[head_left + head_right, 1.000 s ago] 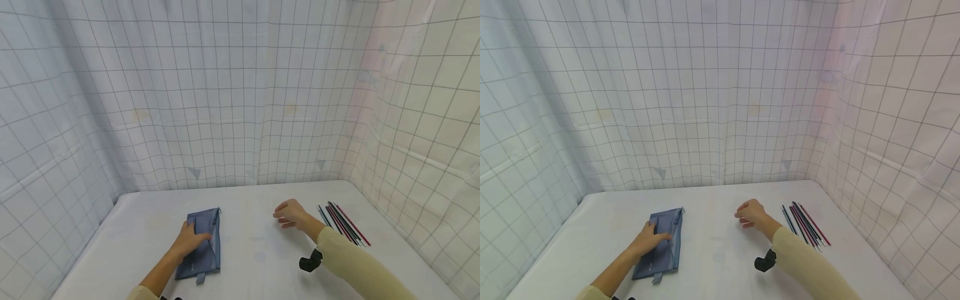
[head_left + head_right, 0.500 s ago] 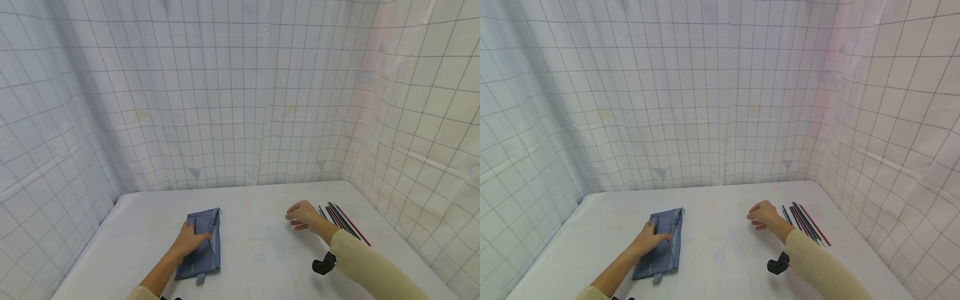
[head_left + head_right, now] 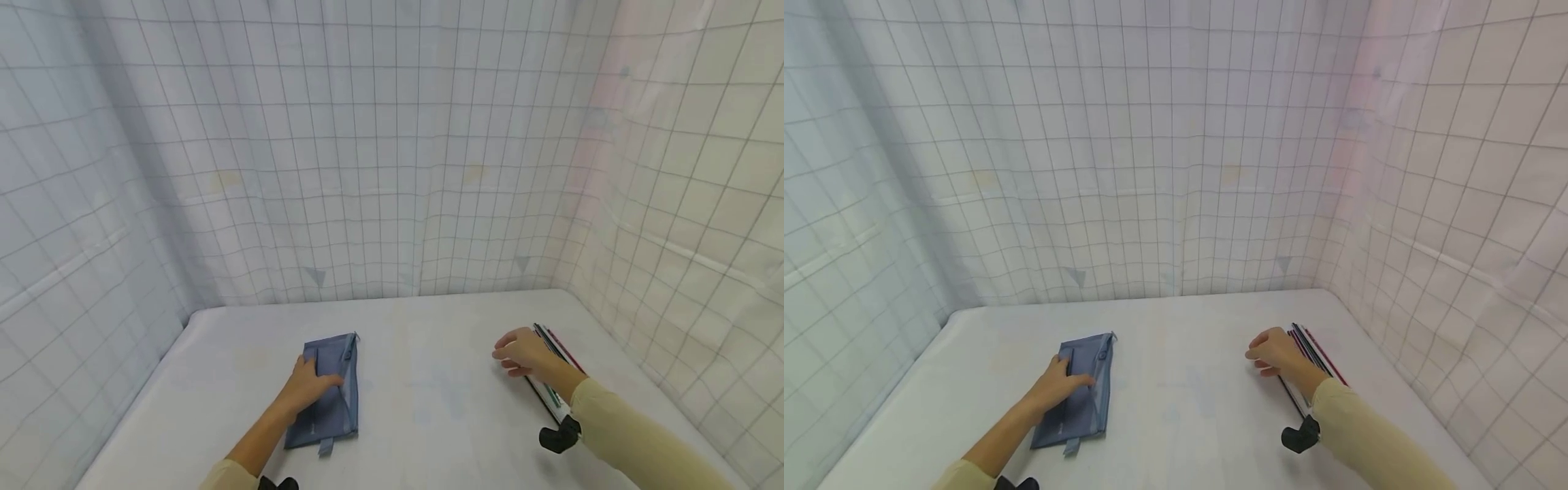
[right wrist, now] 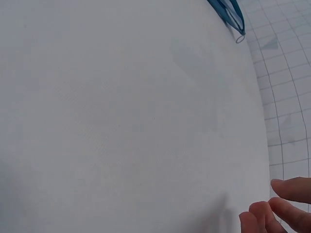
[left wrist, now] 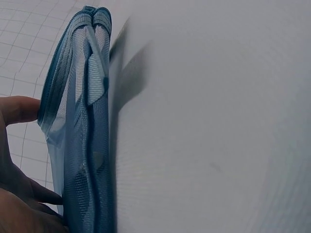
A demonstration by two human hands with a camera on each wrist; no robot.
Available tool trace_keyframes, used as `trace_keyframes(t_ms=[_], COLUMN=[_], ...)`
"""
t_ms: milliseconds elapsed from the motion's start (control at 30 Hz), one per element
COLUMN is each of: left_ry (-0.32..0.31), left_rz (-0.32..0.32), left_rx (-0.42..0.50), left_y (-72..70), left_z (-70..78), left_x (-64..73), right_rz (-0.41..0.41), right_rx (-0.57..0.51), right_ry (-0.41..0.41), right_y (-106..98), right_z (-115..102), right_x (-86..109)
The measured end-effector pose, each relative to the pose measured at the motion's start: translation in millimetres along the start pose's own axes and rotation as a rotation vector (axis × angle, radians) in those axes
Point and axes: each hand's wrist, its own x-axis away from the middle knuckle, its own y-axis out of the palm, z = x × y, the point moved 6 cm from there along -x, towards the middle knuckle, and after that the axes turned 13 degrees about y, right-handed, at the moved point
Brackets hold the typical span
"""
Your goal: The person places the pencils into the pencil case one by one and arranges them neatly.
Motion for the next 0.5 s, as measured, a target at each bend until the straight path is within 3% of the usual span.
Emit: trace_keyframes(t_ms=[233,500], left_ry=[-0.009,-0.001], left_rz=[-0.009,0.002], left_rx=[0.012,0.025], left_y=[0.4,0.4], left_z=[-1.8,-0.4], left_x=[0.6,1.9], right_rz=[0.021,0.094], right_rx=[0.014,0.183], right_ry=[-0.008,-0.065], right_y=[-14.2,-28.4], right_z=[14.1,24.6], right_x=[3.8,9.1])
